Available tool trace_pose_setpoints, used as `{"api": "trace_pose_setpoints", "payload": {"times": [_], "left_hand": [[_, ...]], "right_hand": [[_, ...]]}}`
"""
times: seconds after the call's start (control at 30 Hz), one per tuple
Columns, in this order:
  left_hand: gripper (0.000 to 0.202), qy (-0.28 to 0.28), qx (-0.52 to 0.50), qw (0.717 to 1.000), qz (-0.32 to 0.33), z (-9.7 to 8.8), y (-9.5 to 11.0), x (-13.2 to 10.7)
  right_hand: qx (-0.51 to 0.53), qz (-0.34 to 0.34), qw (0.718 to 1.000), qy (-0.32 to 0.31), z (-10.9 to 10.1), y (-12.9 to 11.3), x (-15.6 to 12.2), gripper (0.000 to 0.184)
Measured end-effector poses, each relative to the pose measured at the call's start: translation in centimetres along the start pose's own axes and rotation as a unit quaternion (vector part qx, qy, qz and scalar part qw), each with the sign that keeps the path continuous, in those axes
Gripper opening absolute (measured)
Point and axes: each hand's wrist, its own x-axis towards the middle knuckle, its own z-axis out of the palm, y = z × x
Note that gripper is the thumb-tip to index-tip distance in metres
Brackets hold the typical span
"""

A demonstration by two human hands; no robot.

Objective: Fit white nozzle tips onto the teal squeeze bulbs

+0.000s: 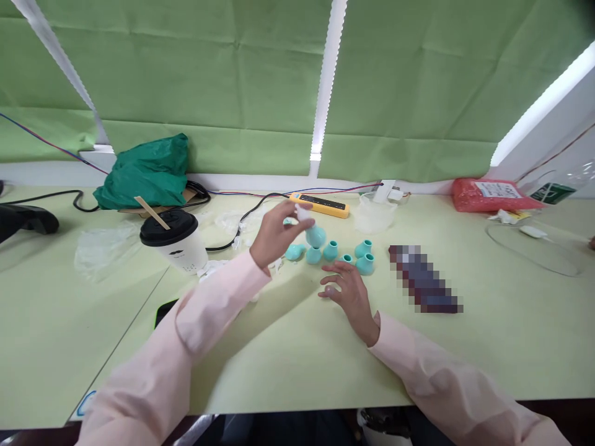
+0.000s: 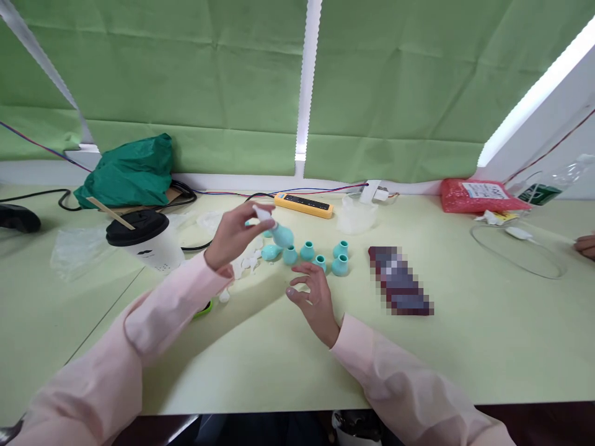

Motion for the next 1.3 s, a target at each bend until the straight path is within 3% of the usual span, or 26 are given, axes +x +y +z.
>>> {"api": "trace_pose_setpoints", "payload": {"times": [0.1,0.17,0.33,0.53,0.77,0.87,0.93,1.0,1.13,1.2,1.3], "left_hand": [[0.033,0.046,0.061,0.996,0.052,1.1,-2.3,3.6],[0.04,0.035,0.1,0.993,0.057,2.3,-4.3,4.9],[0.026,-0.037,0.194,0.98,0.023,5.0,-8.4,5.6],[0.028,-0.052,0.221,0.974,-0.007,5.5,-10.5,6.2],[0.046,-0.049,0.252,0.966,-0.023,4.6,-9.6,5.8],[0.043,-0.035,0.263,0.964,0.009,2.5,-7.7,4.8],[0.033,-0.035,0.284,0.956,0.065,0.4,-6.2,3.8],[0.025,-0.063,0.316,0.943,0.078,-1.6,-5.0,2.4],[0.021,-0.201,0.406,0.89,0.051,-3.3,-4.3,-1.1],[0.02,-0.232,0.464,0.853,0.048,-2.9,-4.8,-2.8],[0.021,-0.236,0.537,0.809,0.029,-1.6,-5.8,-4.4]], "right_hand": [[-0.024,0.006,1.0,-0.012,0.2,-0.2,-0.3,0.037],[-0.04,0.007,0.999,-0.023,0.3,-0.4,-0.6,0.034],[-0.06,0.009,0.998,-0.034,0.4,-0.8,-0.8,0.031],[-0.065,0.018,0.996,-0.052,0.4,-0.7,-0.8,0.029],[-0.075,0.027,0.995,-0.063,0.4,-0.5,-0.8,0.029],[-0.085,0.022,0.994,-0.071,0.4,-0.7,-1.0,0.027],[-0.1,0.013,0.991,-0.083,0.4,-0.8,-1.1,0.026],[-0.128,-0.001,0.987,-0.099,0.5,-0.8,-1.2,0.023],[-0.182,-0.018,0.976,-0.119,0.6,-0.5,-1.2,0.015],[-0.196,-0.02,0.972,-0.124,0.6,-0.3,-1.3,0.013],[-0.211,-0.024,0.968,-0.135,0.7,-0.1,-1.4,0.011]]}}
